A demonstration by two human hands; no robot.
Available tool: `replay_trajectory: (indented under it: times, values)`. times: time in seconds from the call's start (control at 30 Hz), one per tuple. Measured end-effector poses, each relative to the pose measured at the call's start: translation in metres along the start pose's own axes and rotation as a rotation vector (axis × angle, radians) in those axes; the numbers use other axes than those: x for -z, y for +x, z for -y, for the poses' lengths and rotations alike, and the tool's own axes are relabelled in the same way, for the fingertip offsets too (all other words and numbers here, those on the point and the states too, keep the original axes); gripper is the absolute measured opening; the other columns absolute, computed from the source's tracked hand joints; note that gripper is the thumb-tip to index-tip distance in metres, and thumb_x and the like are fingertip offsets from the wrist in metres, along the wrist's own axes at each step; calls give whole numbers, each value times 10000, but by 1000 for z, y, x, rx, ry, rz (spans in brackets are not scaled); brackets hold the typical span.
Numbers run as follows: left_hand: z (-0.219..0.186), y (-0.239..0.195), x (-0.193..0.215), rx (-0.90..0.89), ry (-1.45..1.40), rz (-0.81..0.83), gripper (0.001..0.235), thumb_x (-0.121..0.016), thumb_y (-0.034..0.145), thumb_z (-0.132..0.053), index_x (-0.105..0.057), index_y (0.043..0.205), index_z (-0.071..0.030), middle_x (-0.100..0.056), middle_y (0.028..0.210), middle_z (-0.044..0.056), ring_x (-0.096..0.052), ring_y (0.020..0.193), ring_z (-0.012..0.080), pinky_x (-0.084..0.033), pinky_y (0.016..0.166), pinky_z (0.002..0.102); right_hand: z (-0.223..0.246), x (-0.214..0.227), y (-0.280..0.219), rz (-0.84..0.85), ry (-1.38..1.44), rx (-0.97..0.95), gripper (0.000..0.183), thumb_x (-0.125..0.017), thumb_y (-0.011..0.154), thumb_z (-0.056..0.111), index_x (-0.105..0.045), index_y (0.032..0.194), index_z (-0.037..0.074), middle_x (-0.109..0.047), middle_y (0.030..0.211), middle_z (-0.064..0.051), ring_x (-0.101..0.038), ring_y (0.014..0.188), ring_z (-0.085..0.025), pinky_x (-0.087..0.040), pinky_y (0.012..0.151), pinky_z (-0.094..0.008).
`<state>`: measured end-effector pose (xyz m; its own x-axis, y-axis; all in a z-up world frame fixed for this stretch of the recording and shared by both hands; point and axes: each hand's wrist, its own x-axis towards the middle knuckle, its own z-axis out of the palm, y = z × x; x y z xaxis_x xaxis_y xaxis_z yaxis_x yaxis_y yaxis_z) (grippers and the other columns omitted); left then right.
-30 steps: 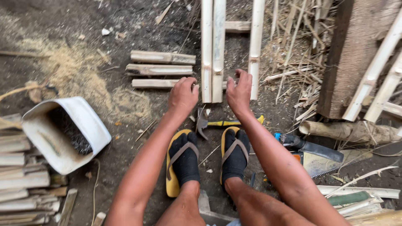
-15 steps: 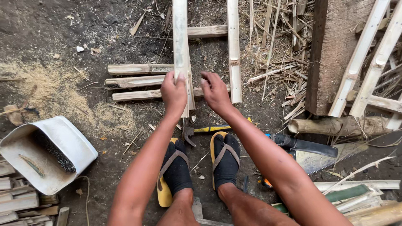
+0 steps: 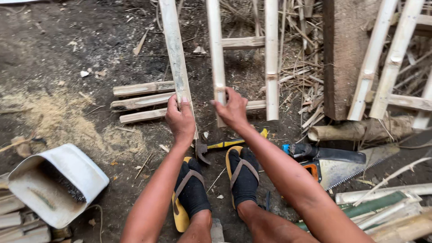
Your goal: The person assembles a wooden ladder-like structure by placing short wooden slats between two vertical bamboo poles and securing them with nails using a hammer. The person repeatedly picks up slats, positions them, and hammers nails to fasten them.
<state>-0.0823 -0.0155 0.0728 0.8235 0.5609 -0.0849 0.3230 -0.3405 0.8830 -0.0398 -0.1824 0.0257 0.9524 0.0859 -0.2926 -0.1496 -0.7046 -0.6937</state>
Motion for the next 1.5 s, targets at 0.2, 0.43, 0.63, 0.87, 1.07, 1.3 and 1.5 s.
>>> replay_trajectory:
  times: [0.2,0.43,0.63,0.87,1.07,1.3,1.5]
  values:
    - [7,-12,-19,158,-4,85,233,-558,1045,-243,-645,1130,-44,-718,778,88,-688,666,166,-523,594,360,-64,77,15,75,11,-340,551,-745,793,393,-613,1253,120,-688,1010,-55,-702,860,-210,-578,856,-428]
    - [50,-4,-51,212,-71,114,260,-488,1082,-228,-669,1165,-60,-736,922,100,-699,801,175,-555,698,352,-13,69,-12,-367,-487,315,586,-795,824,262,-570,1265,-51,-588,1084,-217,-554,982,-300,-486,784,-479]
    - [66,6,-49,235,-151,220,269,-589,976,-143,-702,1202,-51,-737,1038,113,-721,909,221,-579,809,375,9,-23,-1,466,518,-70,395,-679,906,109,-586,1268,-19,-690,1080,-111,-672,953,-194,-583,842,-355]
    - [103,55,106,-83,664,-74,346,-641,944,-52,-618,1287,-14,-566,1331,227,-553,1237,339,-516,994,443,5,-16,3,377,486,-291,295,-655,949,113,-655,1231,25,-734,1060,-107,-716,885,-194,-628,829,-394]
    - [135,81,136,102,552,-63,533,-740,967,-142,-519,1426,13,-492,1344,270,-452,1263,430,-422,1036,560,8,0,25,60,56,-350,246,-630,961,106,-611,1193,26,-693,1099,-99,-703,887,-193,-605,786,-395]
    - [83,48,110,304,464,36,800,-802,826,-115,-358,1474,36,-422,1346,241,-466,1223,389,-528,926,489,7,-10,38,-11,465,-131,173,-596,1017,88,-653,1140,-19,-706,1029,-121,-665,881,-184,-593,808,-336]
    - [84,23,72,222,370,143,730,-789,842,-180,-452,1464,1,-508,1335,173,-550,1221,289,-521,1030,428,16,-40,6,25,570,-53,148,-573,1026,83,-620,1125,-17,-683,1011,-71,-638,898,-139,-562,831,-276]
